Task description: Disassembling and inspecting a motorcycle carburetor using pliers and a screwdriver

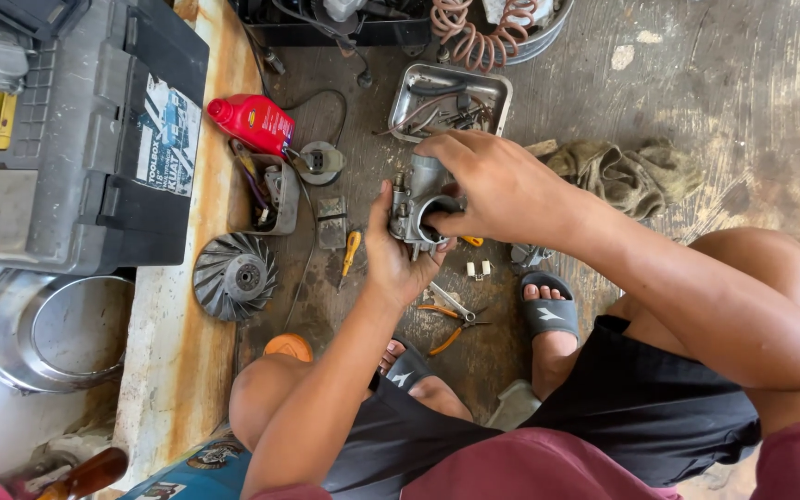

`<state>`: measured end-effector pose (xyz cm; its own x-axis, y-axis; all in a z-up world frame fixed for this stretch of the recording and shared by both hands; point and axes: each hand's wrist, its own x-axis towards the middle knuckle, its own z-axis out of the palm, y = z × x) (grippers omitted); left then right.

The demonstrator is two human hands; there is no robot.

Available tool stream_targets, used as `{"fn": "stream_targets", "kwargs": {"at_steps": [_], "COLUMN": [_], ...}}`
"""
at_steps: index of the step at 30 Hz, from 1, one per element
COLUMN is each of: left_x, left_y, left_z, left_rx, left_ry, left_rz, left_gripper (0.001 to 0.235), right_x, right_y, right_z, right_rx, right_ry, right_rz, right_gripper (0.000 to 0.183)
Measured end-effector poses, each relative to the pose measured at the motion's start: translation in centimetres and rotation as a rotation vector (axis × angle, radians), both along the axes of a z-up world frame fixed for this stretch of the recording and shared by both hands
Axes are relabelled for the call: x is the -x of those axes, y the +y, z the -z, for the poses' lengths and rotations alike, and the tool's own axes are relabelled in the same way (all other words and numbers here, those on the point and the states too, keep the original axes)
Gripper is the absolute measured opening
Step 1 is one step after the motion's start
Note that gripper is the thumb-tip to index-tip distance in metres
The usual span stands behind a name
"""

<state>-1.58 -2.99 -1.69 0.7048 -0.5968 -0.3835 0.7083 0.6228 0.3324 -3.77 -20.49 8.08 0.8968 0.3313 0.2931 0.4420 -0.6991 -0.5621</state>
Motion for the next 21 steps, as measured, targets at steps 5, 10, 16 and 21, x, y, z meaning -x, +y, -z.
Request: {"fn": "stream_targets", "kwargs": {"at_steps": [5, 10, 16, 21], "left_x": [-0.1, -0.4, -0.8, -0.6], "left_y": [0.0, 0.4, 0.8, 0.7], "left_z": [0.9, 1.7, 2.8, 2.7], "left_rx": [-0.017, -0.018, 0.001, -0.010], "left_ry": [0.005, 0.035, 0.003, -0.020], "left_rz": [0.032, 0.031, 0.024, 0.041], "left_gripper": [0.060, 0.061, 0.057, 0.060], "right_x": [0.2, 0.1, 0.1, 0.5], "right_y": [-0.1, 0.4, 0.0, 0.1], "right_z": [-1.1, -0.3, -0.6, -0.6], "right_rx": [0.031, 0.069, 0.087, 0.065], "right_ry": [0.009, -0.101, -0.129, -0.063], "right_rz": [-0.025, 0.004, -0.022, -0.026], "right_gripper": [0.068, 0.073, 0.065, 0.071]}}
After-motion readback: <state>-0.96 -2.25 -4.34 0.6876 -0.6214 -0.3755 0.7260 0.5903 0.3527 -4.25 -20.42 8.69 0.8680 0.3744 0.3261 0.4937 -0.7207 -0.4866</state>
